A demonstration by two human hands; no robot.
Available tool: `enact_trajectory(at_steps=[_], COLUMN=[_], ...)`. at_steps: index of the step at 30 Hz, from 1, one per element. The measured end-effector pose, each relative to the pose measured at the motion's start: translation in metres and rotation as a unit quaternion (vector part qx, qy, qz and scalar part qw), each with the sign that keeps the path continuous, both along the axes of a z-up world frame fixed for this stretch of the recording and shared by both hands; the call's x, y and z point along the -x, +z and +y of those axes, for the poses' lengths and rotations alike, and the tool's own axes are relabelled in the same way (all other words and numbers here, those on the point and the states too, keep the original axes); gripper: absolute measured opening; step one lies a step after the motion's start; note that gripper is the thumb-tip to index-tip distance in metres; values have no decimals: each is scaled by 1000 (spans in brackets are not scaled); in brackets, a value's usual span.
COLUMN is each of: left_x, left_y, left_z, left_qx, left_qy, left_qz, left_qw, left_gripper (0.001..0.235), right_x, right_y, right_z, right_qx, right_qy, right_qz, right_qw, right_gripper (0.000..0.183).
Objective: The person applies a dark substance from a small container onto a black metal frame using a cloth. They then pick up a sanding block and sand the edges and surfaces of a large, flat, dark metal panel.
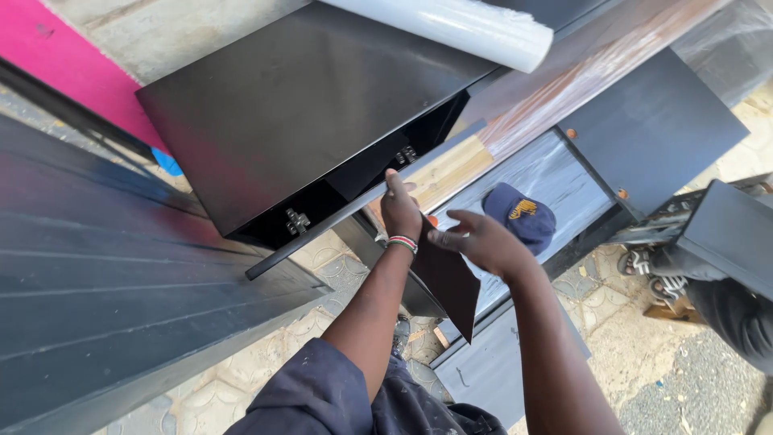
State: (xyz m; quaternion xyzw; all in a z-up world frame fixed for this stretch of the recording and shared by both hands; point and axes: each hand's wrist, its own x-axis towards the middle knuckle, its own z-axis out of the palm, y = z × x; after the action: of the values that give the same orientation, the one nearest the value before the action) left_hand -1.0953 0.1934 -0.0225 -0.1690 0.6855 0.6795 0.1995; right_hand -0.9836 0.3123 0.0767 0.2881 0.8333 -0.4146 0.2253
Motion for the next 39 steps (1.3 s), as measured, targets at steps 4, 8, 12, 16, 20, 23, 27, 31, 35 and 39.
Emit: enact_trajectory(at_steps=[4,8,12,16,20,23,27,31,35,39], left_x=[23,12,-33,-114,-201,-267,-351,-415,-454,-463], left_y=[-42,-55,-130,-118,-110,-49,14,52,65,87], left_z=[10,17,49,80,89,42,-71,-167,-221,-238], left_qx=[-29,37,129,128,34,-45,-99,-77,-111,-103], left_qy=[18,-31,-156,-262,-390,-507,-709,-871,-903,-877], left_qz=[-15,31,85,98,123,196,334,128,-27,-83], left_qw=[999,998,976,952,912,838,613,468,413,461], left_gripper=[99,84,45,47,41,43,73,122,114,71], right_x=[-47,-94,-153,-214,-297,-378,-473,-534,-560,-546], right_y=[-16,-43,-15,-19,-68,-83,-60,-53,-36,2], right_z=[-10,-14,-29,-73,-112,-149,-232,-328,-397,-441], right_qx=[113,102,139,68,-34,-92,-107,39,77,83], right_qy=[-133,-250,-293,-254,-320,-426,-603,-707,-745,-737], right_qz=[43,97,119,52,20,35,99,316,379,503], right_qw=[984,958,938,964,947,899,784,632,543,443], right_gripper=[97,37,52,107,41,36,37,26,25,63])
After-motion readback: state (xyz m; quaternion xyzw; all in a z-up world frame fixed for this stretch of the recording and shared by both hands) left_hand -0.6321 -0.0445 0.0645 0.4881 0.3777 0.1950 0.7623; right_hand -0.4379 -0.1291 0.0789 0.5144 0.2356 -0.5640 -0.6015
